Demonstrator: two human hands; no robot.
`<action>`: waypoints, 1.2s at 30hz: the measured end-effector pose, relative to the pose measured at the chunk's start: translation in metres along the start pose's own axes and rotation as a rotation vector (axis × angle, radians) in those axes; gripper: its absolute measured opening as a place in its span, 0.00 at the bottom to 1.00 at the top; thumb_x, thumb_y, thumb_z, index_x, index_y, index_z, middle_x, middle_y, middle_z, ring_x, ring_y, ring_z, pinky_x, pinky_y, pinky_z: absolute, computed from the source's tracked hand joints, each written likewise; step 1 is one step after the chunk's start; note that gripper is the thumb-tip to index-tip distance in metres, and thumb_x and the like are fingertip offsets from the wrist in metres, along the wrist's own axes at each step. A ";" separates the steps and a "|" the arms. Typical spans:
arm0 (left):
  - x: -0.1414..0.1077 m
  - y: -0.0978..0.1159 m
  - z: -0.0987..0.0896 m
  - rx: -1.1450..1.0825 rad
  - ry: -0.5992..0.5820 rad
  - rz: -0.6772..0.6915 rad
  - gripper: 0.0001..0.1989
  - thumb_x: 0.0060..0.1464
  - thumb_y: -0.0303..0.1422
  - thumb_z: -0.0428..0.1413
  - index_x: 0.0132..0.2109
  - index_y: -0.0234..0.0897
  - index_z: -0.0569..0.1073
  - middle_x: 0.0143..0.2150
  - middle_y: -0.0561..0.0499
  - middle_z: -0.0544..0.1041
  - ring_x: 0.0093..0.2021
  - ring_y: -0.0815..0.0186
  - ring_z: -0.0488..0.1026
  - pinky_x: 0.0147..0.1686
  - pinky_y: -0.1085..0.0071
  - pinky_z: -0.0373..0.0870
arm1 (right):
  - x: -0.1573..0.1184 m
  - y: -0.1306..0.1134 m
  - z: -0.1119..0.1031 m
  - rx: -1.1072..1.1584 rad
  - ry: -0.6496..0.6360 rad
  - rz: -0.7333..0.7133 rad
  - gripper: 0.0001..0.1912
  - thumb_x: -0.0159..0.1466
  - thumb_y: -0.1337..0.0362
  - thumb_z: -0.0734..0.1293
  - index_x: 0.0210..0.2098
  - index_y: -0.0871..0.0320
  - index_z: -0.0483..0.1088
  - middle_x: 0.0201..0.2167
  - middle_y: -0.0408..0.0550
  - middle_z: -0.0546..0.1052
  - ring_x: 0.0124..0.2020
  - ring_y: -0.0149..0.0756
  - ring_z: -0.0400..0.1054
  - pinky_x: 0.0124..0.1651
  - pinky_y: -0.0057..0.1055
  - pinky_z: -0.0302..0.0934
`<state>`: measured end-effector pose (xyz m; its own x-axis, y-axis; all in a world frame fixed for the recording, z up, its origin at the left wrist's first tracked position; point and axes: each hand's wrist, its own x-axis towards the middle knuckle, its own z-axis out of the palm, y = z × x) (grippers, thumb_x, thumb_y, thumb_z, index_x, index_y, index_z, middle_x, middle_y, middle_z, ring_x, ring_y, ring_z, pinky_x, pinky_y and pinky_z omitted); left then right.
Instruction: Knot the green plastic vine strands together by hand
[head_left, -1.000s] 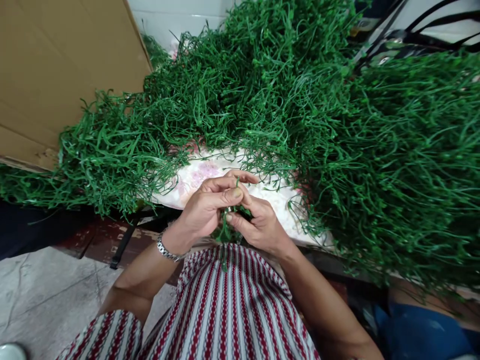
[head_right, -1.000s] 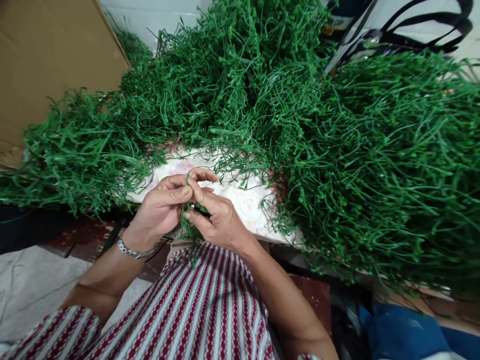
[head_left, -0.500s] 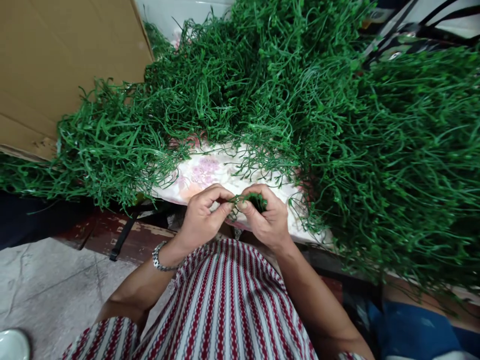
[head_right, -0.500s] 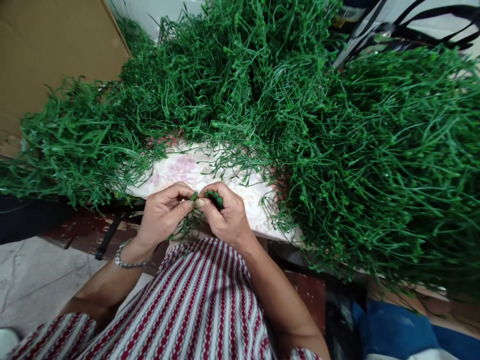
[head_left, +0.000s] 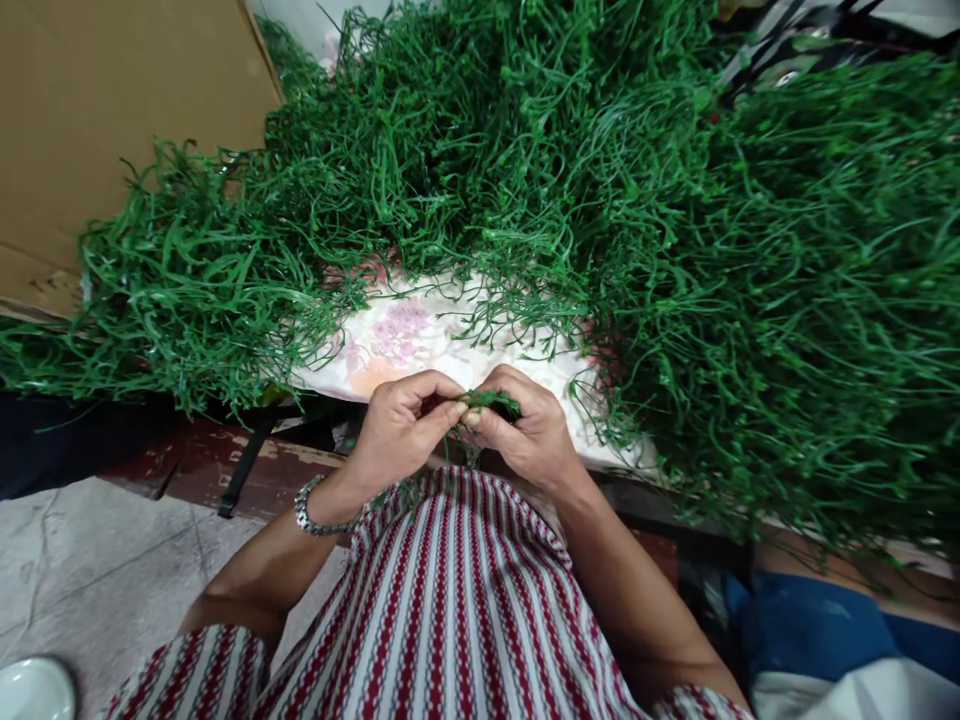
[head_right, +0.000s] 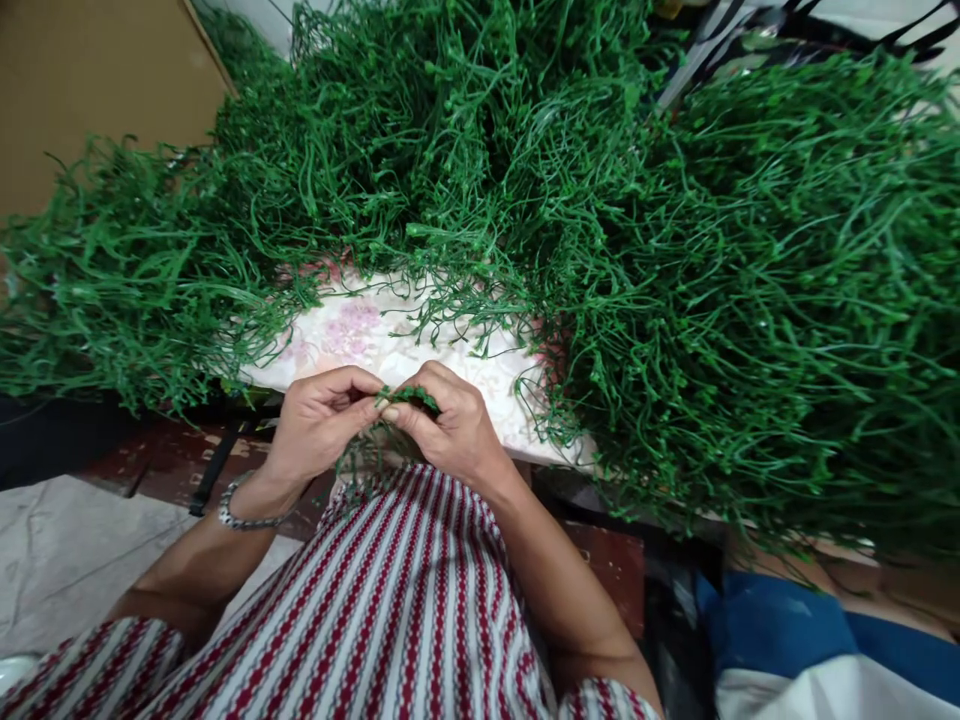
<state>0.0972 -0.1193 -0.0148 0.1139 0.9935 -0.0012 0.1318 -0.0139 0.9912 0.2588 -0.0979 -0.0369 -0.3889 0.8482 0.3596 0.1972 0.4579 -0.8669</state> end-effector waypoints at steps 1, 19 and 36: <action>0.001 0.001 -0.001 0.047 -0.036 0.004 0.03 0.49 0.27 0.55 0.29 0.33 0.72 0.23 0.55 0.70 0.24 0.73 0.64 0.26 0.78 0.60 | 0.000 0.001 -0.002 0.004 -0.017 -0.007 0.07 0.59 0.63 0.66 0.29 0.60 0.67 0.24 0.41 0.65 0.27 0.28 0.61 0.30 0.26 0.54; 0.008 0.008 -0.021 0.379 -0.679 0.067 0.09 0.51 0.25 0.48 0.26 0.34 0.71 0.20 0.55 0.64 0.23 0.72 0.59 0.25 0.75 0.54 | -0.017 -0.013 -0.016 -0.330 -0.491 -0.032 0.05 0.59 0.72 0.57 0.28 0.58 0.62 0.23 0.43 0.67 0.25 0.29 0.59 0.30 0.26 0.52; 0.006 0.026 -0.027 0.249 -1.229 0.097 0.14 0.45 0.19 0.51 0.18 0.40 0.67 0.18 0.51 0.68 0.19 0.67 0.63 0.23 0.70 0.58 | -0.011 -0.022 -0.008 0.086 -0.995 -0.269 0.11 0.55 0.77 0.56 0.21 0.56 0.58 0.20 0.39 0.66 0.22 0.26 0.58 0.29 0.25 0.54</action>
<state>0.0750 -0.1110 0.0149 0.9561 0.2272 -0.1849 0.2381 -0.2351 0.9423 0.2664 -0.1153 -0.0192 -0.9865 0.0988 0.1307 -0.0561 0.5458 -0.8360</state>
